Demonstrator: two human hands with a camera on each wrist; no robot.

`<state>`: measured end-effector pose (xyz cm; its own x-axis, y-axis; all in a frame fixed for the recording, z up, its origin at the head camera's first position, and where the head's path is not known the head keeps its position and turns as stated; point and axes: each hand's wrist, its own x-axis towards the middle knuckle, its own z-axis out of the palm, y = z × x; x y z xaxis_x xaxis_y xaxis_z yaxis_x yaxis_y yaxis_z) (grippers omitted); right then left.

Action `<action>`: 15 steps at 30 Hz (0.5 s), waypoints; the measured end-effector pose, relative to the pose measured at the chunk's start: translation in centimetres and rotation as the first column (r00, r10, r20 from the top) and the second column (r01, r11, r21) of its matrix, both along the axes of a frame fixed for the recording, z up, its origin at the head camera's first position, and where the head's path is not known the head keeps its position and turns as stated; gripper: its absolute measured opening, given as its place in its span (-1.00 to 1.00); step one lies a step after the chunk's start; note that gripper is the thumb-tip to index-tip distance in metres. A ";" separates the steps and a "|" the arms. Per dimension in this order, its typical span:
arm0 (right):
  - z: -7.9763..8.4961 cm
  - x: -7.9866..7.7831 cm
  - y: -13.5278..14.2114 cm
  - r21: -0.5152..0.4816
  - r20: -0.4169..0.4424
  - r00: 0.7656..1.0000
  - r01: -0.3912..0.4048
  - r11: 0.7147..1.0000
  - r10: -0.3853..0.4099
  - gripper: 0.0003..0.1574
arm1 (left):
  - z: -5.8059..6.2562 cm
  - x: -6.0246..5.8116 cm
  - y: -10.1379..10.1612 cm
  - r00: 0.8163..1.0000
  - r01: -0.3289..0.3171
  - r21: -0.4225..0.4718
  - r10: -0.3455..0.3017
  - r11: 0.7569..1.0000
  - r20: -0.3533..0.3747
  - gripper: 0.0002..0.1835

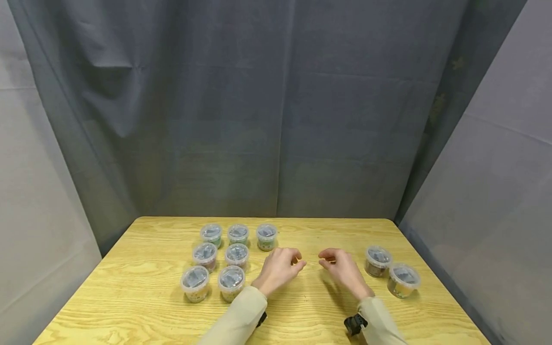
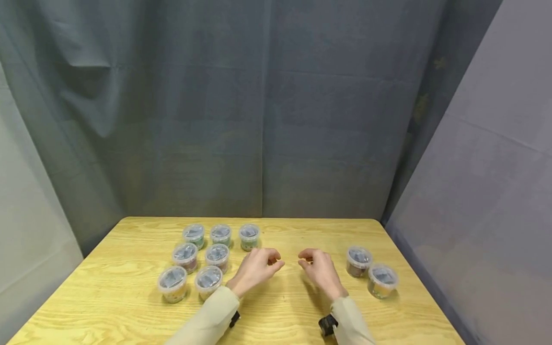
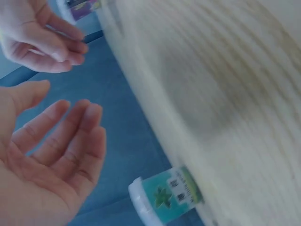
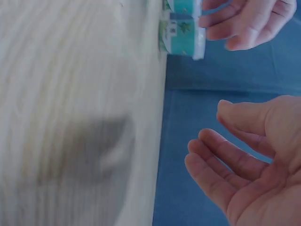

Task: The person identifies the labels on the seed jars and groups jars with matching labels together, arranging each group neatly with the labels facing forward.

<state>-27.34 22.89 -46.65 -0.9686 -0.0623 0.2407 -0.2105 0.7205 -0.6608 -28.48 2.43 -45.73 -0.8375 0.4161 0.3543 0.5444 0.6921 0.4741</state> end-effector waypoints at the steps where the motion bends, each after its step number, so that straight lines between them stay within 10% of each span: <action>1: 0.1 0.0 0.3 0.002 0.002 1.000 0.002 1.000 -0.002 -0.80 | -0.2 -0.2 0.3 1.000 0.007 0.010 -0.008 1.000 0.007 -0.82; 15: 1.2 0.8 5.1 0.094 -0.051 0.995 0.092 0.991 -0.087 -0.73 | -1.5 -2.2 5.1 0.976 0.201 -0.038 -0.197 0.979 0.089 -0.74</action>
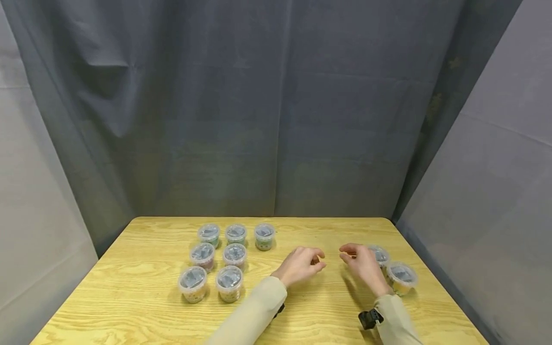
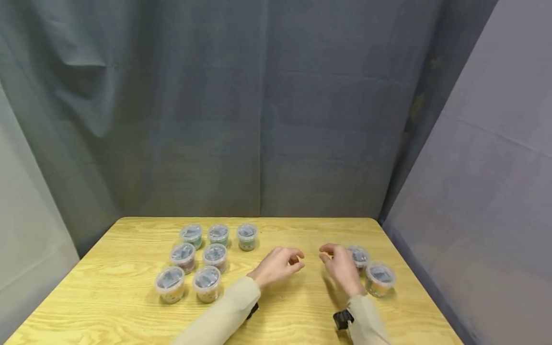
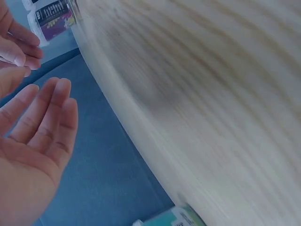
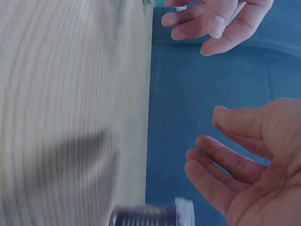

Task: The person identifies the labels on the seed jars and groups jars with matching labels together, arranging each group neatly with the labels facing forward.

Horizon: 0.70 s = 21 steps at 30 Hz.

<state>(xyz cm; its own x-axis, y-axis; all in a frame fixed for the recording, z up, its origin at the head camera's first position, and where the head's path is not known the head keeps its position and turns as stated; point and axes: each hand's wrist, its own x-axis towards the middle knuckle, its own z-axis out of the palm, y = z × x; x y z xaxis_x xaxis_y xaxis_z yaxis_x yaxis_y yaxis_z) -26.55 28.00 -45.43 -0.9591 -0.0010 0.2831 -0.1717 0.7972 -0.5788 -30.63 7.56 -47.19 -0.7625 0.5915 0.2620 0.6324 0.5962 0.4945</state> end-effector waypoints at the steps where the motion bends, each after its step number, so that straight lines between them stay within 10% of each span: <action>1: 0.1 0.0 0.4 0.002 -0.005 1.000 0.008 1.000 -0.008 -0.73 | 0.1 -0.1 0.4 1.000 0.001 -0.006 -0.001 1.000 -0.003 -0.74; 21: 0.3 0.7 6.9 0.095 -0.080 0.981 0.183 0.979 -0.176 -0.35 | -0.6 0.5 7.5 1.000 -0.004 -0.150 0.002 0.989 -0.014 -0.33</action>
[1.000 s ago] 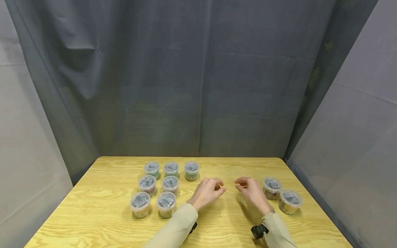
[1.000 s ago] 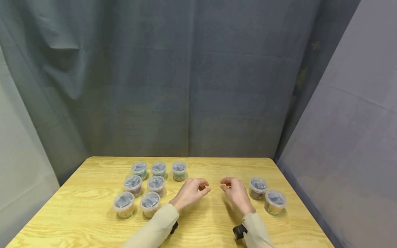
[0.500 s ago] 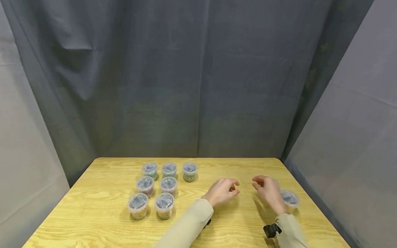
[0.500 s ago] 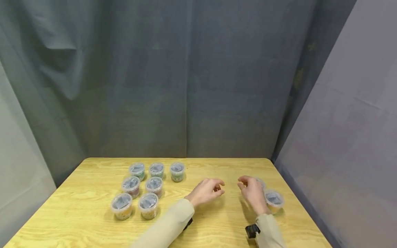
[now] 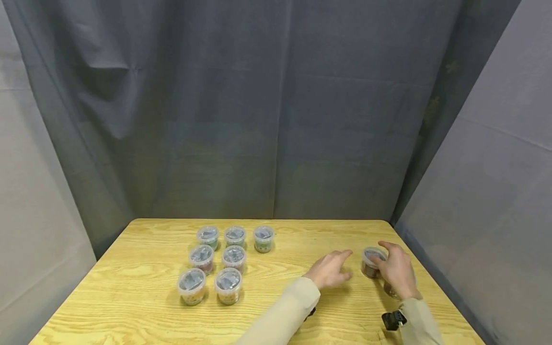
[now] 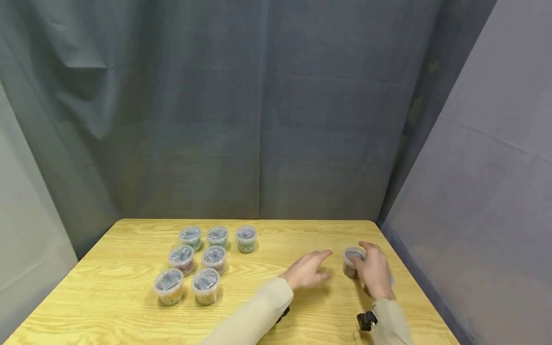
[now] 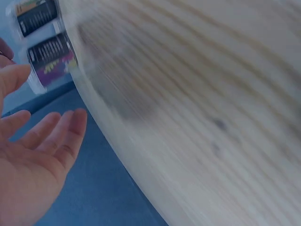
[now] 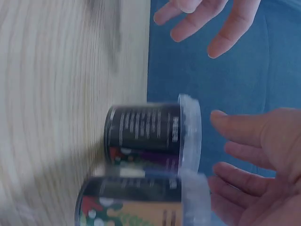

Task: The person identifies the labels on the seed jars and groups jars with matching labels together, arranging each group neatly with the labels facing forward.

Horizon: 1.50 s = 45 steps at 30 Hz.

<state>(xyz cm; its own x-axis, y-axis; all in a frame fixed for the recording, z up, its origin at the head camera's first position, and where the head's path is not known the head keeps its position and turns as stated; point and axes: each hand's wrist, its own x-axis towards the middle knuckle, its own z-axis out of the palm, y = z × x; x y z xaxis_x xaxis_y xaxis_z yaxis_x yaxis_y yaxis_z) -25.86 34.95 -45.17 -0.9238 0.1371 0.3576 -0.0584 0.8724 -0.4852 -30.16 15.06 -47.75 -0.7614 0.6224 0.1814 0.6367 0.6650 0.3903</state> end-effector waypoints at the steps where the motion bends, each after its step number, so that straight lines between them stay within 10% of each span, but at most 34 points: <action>1: 0.0 0.1 0.2 -0.001 0.010 1.000 -0.001 1.000 0.001 -0.35 | 0.0 0.1 0.4 1.000 -0.002 -0.008 0.002 1.000 0.004 -0.31; 13: 0.3 -0.5 1.8 -0.007 0.263 0.963 -0.055 0.998 0.055 -0.24 | 0.3 1.5 3.6 0.990 0.002 -0.077 0.009 0.997 0.138 -0.17; 27: -0.1 -1.0 1.7 0.027 0.259 0.964 -0.059 0.998 0.050 -0.46 | 0.2 1.8 3.5 0.981 0.017 -0.057 -0.006 0.998 0.196 -0.09; 45: 0.3 -1.5 -2.0 -0.037 -0.049 0.995 -0.083 0.996 0.082 -0.49 | -1.2 1.5 -1.2 1.000 -0.009 0.252 0.011 0.968 -0.004 -0.17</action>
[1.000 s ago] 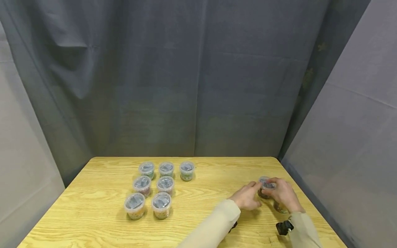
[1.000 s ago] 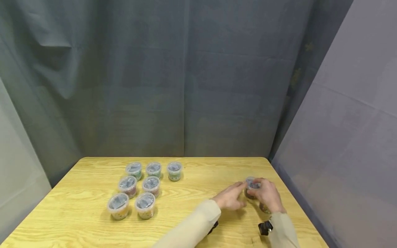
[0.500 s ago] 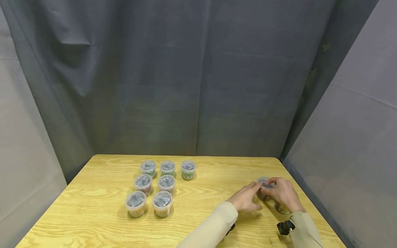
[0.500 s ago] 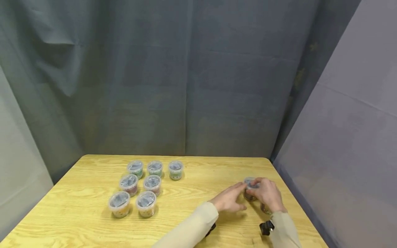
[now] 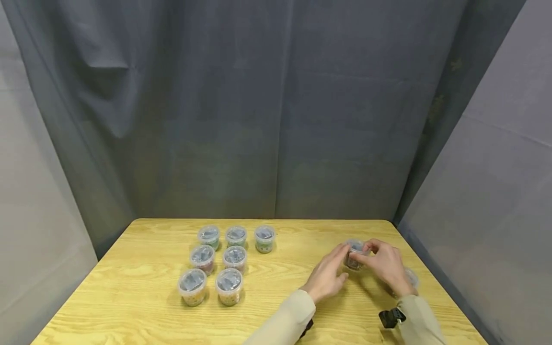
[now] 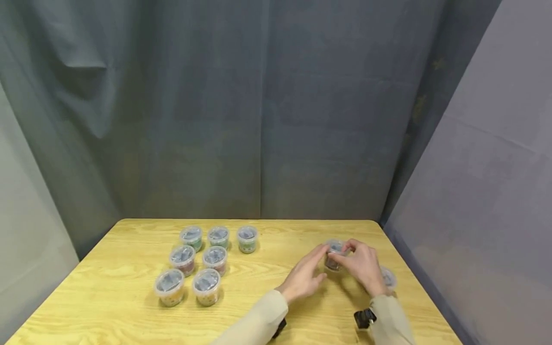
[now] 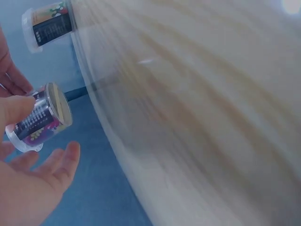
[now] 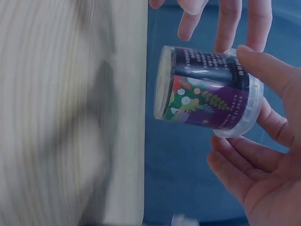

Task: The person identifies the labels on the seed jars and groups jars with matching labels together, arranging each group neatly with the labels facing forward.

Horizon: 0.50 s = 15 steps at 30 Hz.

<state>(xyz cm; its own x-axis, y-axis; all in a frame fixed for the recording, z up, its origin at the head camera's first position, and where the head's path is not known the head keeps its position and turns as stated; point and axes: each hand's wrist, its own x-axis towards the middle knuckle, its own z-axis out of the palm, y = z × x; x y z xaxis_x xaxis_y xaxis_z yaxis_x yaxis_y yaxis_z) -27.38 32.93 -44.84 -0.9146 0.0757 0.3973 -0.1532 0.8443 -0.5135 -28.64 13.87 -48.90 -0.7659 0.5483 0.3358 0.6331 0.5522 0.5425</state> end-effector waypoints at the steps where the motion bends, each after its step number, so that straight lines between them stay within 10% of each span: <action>1: 0.1 -0.1 -0.4 -0.010 -0.007 1.000 -0.007 1.000 0.007 -0.49 | 0.1 0.0 -0.4 1.000 -0.006 0.014 0.006 1.000 -0.002 -0.17; 15: 0.8 -0.6 -5.4 -0.099 -0.064 0.996 -0.063 0.993 0.057 -0.47 | 1.5 0.2 -5.1 0.995 -0.068 0.191 0.080 0.979 -0.058 -0.25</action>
<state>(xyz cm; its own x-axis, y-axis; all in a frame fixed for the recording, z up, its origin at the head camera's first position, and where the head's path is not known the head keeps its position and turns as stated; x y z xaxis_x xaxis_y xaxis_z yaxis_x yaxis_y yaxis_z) -28.02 27.51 -44.05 -0.8929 0.0643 0.4457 -0.2354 0.7771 -0.5837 -28.45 8.79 -47.41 -0.7751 0.4133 0.4779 0.6317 0.4906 0.6003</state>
